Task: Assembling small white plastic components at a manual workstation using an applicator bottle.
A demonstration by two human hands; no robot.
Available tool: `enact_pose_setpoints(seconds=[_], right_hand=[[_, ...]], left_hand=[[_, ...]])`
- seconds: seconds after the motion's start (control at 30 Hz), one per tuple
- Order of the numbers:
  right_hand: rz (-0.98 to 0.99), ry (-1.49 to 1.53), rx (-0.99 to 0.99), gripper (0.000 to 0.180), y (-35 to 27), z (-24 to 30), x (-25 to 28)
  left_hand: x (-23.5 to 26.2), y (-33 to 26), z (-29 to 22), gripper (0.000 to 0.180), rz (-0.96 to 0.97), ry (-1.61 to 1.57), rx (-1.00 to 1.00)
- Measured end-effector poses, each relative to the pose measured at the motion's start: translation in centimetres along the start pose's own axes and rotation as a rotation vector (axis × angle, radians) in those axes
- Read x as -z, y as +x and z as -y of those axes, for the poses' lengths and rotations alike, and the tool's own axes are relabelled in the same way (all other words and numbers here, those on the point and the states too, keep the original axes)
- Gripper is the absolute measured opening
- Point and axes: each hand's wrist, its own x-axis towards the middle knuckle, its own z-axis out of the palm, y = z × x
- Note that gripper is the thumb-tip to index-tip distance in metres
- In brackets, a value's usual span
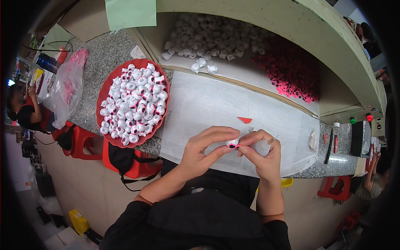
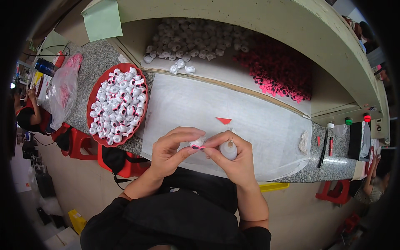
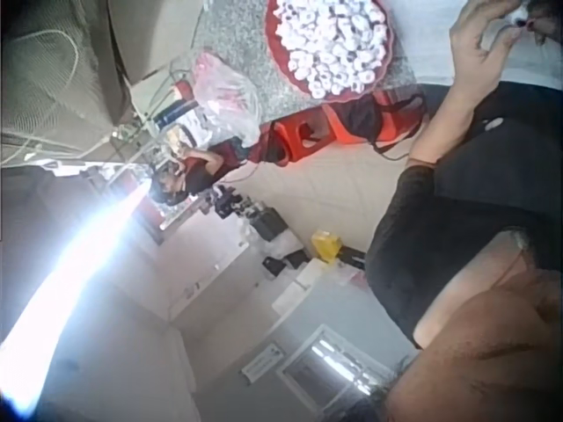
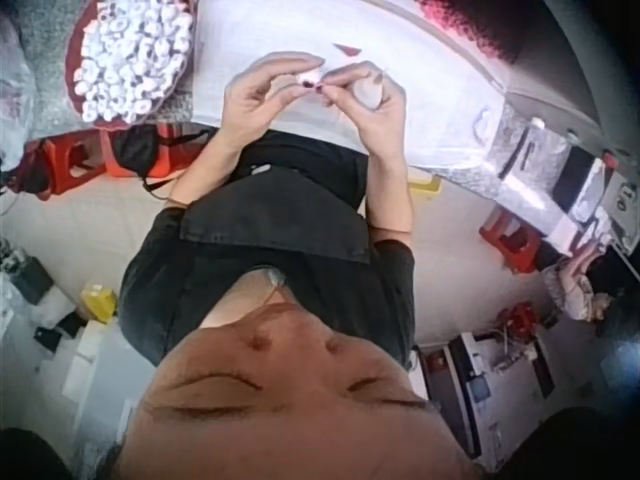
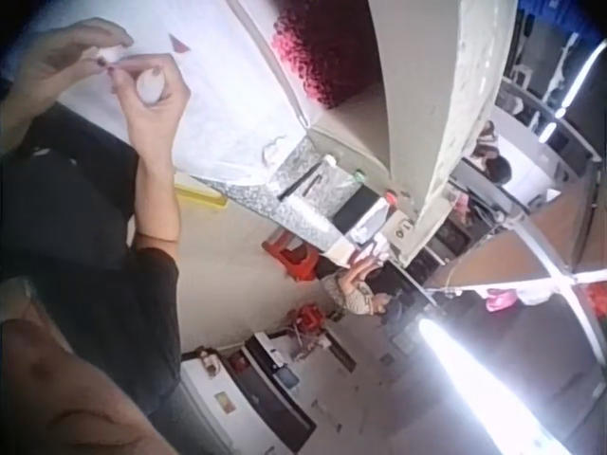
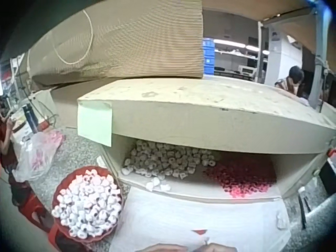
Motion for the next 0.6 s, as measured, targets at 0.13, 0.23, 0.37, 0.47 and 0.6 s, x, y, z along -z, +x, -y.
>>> enact_pose_setpoints(seconds=[0.13, 0.23, 0.37, 0.47, 0.6], right_hand=[[-0.050, -0.064, 0.055, 0.016, 0.0, -0.7, -0.3], [-0.069, -0.084, 0.183, 0.032, -0.2, -1.3, -0.4], [-0.046, -0.054, 0.152, 0.040, -0.3, -1.0, -1.6], [-0.059, 0.031, 0.142, 0.034, -0.6, -2.5, -1.4], [-0.015, 0.007, 0.197, 0.029, -0.7, -2.7, -1.0]], left_hand=[[-0.1, 0.1, 0.3, 0.027, -0.033, -0.136, -0.052], [-0.3, -0.2, 0.2, 0.025, -0.085, -0.268, -0.003], [-0.3, -0.7, 0.0, 0.027, -0.074, -0.320, 0.109], [-0.5, -0.7, 0.1, 0.024, -0.049, -0.346, 0.055], [-0.3, -0.4, 0.3, 0.022, -0.023, -0.250, 0.000]])
